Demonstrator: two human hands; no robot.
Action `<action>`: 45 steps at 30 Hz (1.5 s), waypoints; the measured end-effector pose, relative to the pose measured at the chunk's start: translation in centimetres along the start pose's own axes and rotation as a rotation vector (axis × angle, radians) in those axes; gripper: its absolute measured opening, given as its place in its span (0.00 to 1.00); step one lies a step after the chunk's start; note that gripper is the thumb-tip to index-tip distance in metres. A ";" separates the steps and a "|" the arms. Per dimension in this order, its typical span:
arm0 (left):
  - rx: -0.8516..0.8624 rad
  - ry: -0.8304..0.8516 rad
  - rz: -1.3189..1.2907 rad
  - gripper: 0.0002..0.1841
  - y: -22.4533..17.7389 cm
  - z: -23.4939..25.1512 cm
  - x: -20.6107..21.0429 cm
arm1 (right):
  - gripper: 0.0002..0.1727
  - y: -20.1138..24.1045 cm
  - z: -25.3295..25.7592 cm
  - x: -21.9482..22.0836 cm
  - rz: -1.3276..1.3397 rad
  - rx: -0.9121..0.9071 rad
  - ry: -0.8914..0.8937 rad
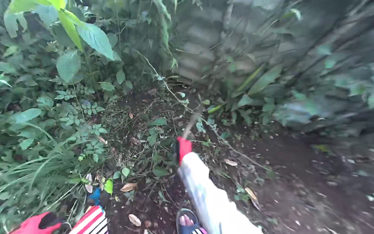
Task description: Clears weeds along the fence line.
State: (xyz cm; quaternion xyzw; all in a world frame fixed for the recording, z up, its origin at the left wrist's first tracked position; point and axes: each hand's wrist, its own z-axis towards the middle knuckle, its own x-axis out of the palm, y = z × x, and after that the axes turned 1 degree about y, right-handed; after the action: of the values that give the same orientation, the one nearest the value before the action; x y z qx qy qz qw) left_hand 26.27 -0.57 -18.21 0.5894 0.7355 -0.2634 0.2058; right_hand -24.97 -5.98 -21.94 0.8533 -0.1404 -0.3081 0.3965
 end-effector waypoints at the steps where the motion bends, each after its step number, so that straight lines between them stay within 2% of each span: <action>1: 0.010 -0.036 0.017 0.34 -2.6 -0.5 -1.3 | 0.25 -2.8 -2.9 1.3 -0.166 0.021 0.129; 4: 0.078 -0.147 0.005 0.38 -7.2 -0.5 -2.0 | 0.38 -11.9 -10.8 3.2 -0.603 0.127 0.515; 6: 0.111 -0.184 -0.015 0.39 -8.1 -0.5 -1.7 | 0.42 -11.7 -11.4 1.7 -0.775 0.094 0.586; 8: 0.131 -0.216 -0.056 0.39 -7.6 -0.8 -0.9 | 0.38 -7.2 -9.0 -0.6 -0.615 0.038 0.428; 10: 0.160 -0.244 -0.126 0.38 -6.4 -0.7 0.4 | 0.27 -3.1 -5.1 -1.5 -0.231 0.038 0.147; 12: 0.164 -0.235 -0.172 0.39 -5.1 -0.2 2.1 | 0.21 -4.1 -3.3 0.1 0.052 0.106 -0.095; 13: 0.172 -0.225 -0.183 0.39 -4.8 0.3 2.9 | 0.23 -6.3 -4.8 1.1 0.082 0.163 -0.118; 14: 0.187 -0.220 -0.182 0.40 -4.6 1.3 3.9 | 0.25 -9.3 -7.9 2.0 0.003 0.202 -0.050; 16: 0.227 -0.255 -0.159 0.43 -4.1 4.6 6.8 | 0.31 -16.1 -14.3 3.0 -0.288 0.267 0.232; 18: 0.231 -0.240 -0.171 0.40 -4.9 4.3 6.8 | 0.42 -20.3 -17.0 2.8 -0.605 0.295 0.492; 19: 0.220 -0.215 -0.204 0.38 -6.1 2.6 5.3 | 0.45 -20.0 -16.7 2.3 -0.660 0.274 0.522; 21: 0.213 -0.296 -0.271 0.33 -7.0 0.4 3.5 | 0.42 -15.9 -13.7 0.5 -0.575 0.210 0.408; 24: 0.174 -0.395 -0.312 0.31 -5.2 -0.8 2.9 | 0.23 -10.2 -7.0 -1.4 -0.027 0.177 0.016; 26: 0.101 -0.424 -0.286 0.33 -4.1 -1.3 2.8 | 0.19 -10.1 -5.0 0.0 0.308 0.262 -0.159; 27: 0.076 -0.450 -0.276 0.34 -4.2 -1.4 2.7 | 0.20 -11.1 -6.1 1.2 0.335 0.312 -0.178; 29: 0.098 -0.549 -0.271 0.34 -5.7 -1.6 2.5 | 0.24 -14.6 -11.8 3.2 0.121 0.371 -0.037; 31: 0.160 -0.609 -0.268 0.35 -7.5 -1.7 2.1 | 0.33 -18.3 -15.5 3.8 -0.236 0.370 0.258; 33: 0.190 -0.619 -0.266 0.35 -8.1 -1.6 1.7 | 0.42 -18.8 -14.7 3.3 -0.519 0.311 0.430; 34: 0.220 -0.617 -0.278 0.34 -8.0 -1.7 1.4 | 0.44 -17.2 -13.3 2.6 -0.549 0.260 0.416; 36: 0.294 -0.587 -0.342 0.30 -7.6 -3.1 0.3 | 0.39 -11.6 -9.4 1.3 -0.365 0.128 0.227; 38: 0.360 -0.579 -0.394 0.27 -7.5 -5.5 -1.4 | 0.32 -4.8 -4.6 0.3 -0.051 0.016 0.000; 40: 0.429 -0.622 -0.410 0.26 -8.0 -7.8 -2.7 | 0.28 0.9 0.1 0.3 0.163 -0.058 -0.093; 42: 0.531 -0.675 -0.395 0.26 -8.9 -8.5 -3.5 | 0.18 2.2 3.7 3.5 0.290 -0.146 -0.083; 43: 0.572 -0.685 -0.403 0.26 -9.5 -8.5 -3.6 | 0.19 2.0 3.3 5.4 0.201 -0.139 -0.009; 45: 0.626 -0.662 -0.399 0.26 -10.8 -8.7 -3.5 | 0.26 -0.5 -0.6 9.3 0.026 -0.004 0.165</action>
State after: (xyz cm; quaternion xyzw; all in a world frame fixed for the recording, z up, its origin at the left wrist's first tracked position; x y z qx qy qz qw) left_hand 16.56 0.45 -7.75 0.3554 0.6147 -0.6788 0.1873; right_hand -17.41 -9.80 -25.83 0.8733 -0.1175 -0.2318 0.4122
